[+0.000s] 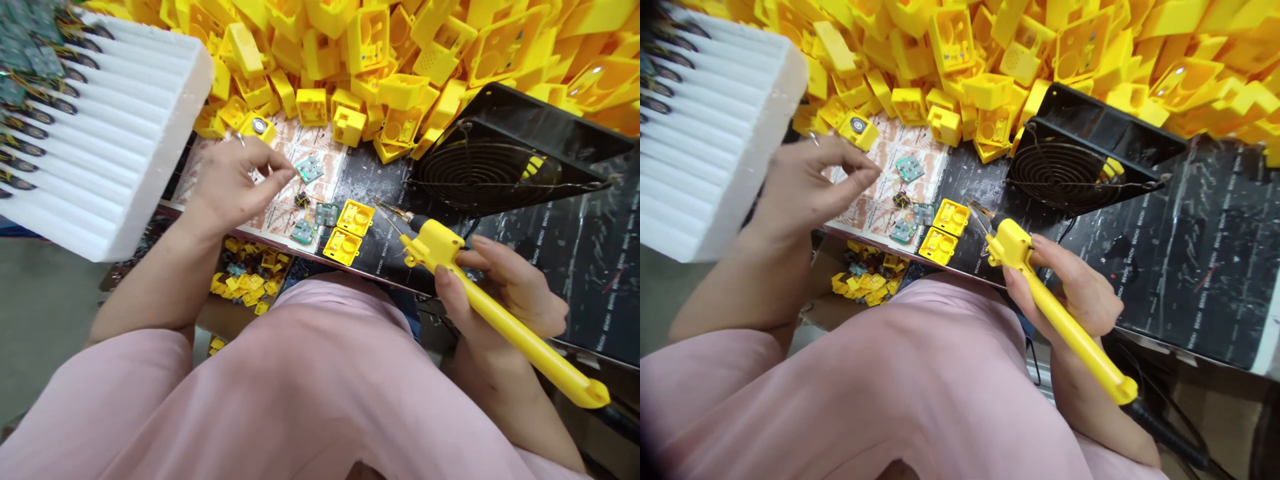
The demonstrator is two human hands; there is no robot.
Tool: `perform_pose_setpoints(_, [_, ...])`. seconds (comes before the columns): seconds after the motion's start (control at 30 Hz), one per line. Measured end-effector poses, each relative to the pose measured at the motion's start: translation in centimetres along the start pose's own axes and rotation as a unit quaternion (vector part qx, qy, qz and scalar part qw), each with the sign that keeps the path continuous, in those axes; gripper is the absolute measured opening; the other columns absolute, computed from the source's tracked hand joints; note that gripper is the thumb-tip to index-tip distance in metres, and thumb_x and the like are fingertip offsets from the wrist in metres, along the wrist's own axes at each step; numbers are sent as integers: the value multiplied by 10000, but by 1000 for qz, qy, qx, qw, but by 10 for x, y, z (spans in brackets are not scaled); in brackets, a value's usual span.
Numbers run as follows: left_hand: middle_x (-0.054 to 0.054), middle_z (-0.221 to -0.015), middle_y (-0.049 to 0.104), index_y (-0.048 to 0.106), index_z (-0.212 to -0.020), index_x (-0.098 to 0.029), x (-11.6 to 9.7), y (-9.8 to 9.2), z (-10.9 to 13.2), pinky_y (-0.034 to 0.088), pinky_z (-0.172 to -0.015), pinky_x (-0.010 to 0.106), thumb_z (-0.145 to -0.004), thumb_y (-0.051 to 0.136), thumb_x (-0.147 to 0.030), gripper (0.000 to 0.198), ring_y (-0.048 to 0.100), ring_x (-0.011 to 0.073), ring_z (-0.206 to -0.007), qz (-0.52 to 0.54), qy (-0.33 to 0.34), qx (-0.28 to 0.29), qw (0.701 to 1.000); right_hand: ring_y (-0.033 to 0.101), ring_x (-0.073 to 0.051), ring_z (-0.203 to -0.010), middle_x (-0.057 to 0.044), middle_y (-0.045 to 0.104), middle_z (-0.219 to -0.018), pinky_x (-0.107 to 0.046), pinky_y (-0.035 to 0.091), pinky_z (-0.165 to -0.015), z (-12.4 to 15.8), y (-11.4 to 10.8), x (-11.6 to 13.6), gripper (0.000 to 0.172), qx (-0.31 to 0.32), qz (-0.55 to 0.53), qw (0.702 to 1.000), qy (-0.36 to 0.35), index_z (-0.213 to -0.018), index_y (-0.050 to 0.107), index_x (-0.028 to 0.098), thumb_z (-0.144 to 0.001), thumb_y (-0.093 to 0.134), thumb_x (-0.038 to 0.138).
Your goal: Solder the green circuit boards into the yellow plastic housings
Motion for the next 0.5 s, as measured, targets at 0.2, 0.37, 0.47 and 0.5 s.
perform_pose_setpoints(0.2, [123, -1179, 819, 854, -1126, -258, 1, 45, 26, 494, -1054, 614, -1044, 562, -451, 360, 684, 378, -1177, -121, 4, 5, 993, 812, -244, -781, 18, 841, -1122, -374, 685, -640, -6, 5, 14, 642, -31, 44, 997, -60, -1466, 669, 421, -885, 871, 239])
perform_pose_setpoints(0.37, [44, -1153, 835, 842, -1087, -309, -20, 71, 12, 483, -1122, 509, -1052, 568, -343, 278, 694, 270, -1194, -14, 22, 19, 999, 793, -215, -731, -4, 842, -1070, -326, 631, -551, -4, 2, 13, 525, -52, 52, 995, -72, -1397, 722, 348, -896, 854, 264])
perform_pose_setpoints(0.47, [34, -1022, 840, 854, -1094, -275, -22, 79, 2, 501, -1113, 468, -1019, 564, -318, 303, 728, 240, -1091, 43, 55, 59, 996, 793, -217, -742, -12, 838, -1027, -332, 650, -615, -2, -4, 7, 465, -59, 38, 996, -51, -1345, 750, 311, -897, 869, 339])
perform_pose_setpoints(0.5, [37, -1002, 838, 859, -1093, -264, -22, 80, -1, 516, -1089, 454, -1007, 566, -320, 310, 736, 233, -1048, 55, 62, 73, 994, 799, -227, -767, -16, 836, -1028, -343, 659, -650, -3, -4, 4, 471, -52, 28, 998, -36, -1356, 742, 313, -909, 864, 396])
Point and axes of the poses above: each hand's wrist, its own z-axis away from the middle knuckle, its own y-axis out of the palm, x = y × z, the point moved 7 cm from there along -z, towards the middle knuckle
